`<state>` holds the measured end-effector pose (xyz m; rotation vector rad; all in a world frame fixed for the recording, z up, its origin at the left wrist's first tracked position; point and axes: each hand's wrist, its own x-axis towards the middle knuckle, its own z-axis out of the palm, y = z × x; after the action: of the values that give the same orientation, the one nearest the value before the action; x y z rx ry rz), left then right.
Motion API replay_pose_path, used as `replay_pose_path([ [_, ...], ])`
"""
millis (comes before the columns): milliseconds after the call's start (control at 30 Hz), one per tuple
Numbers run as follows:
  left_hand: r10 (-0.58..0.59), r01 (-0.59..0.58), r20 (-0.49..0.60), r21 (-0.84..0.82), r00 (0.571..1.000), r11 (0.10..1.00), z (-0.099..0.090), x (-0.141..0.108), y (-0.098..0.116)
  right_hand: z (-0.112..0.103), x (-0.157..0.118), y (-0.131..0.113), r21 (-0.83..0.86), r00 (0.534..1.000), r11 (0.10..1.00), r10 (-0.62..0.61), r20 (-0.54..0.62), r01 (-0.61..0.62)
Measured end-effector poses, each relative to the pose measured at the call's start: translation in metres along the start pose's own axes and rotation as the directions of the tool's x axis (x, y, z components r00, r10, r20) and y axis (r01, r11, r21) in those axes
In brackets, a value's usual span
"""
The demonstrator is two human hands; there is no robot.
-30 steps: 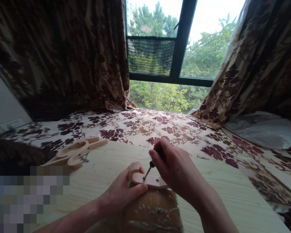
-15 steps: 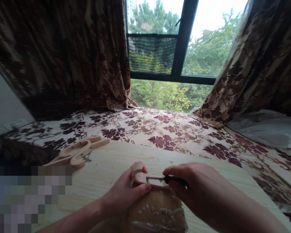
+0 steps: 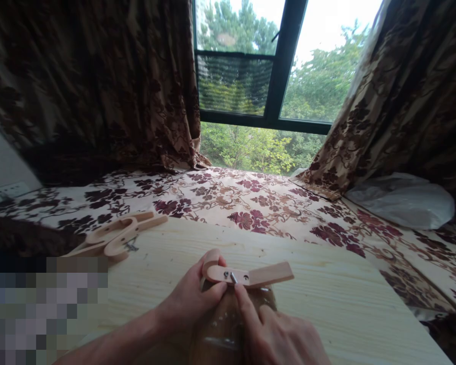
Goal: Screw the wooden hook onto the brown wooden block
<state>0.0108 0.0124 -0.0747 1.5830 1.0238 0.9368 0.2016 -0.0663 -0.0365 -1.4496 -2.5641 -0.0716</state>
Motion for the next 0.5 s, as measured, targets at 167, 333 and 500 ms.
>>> replay_pose_path([
  [167,0.005,-0.005,0.01,-0.039,1.0,0.999,0.001,-0.001,0.001,0.003,0.011,-0.016,-0.05,0.996,0.998,0.038,-0.084,-0.042],
  [333,-0.023,0.023,-0.005,-0.066,1.0,0.998,0.002,-0.002,0.003,0.009,0.015,-0.028,-0.134,0.995,0.988,0.065,-0.069,-0.074],
  [500,-0.014,0.011,-0.024,-0.099,1.0,0.995,0.003,-0.002,0.005,0.012,0.022,-0.04,-0.168,0.995,0.981,0.09,-0.037,-0.095],
])
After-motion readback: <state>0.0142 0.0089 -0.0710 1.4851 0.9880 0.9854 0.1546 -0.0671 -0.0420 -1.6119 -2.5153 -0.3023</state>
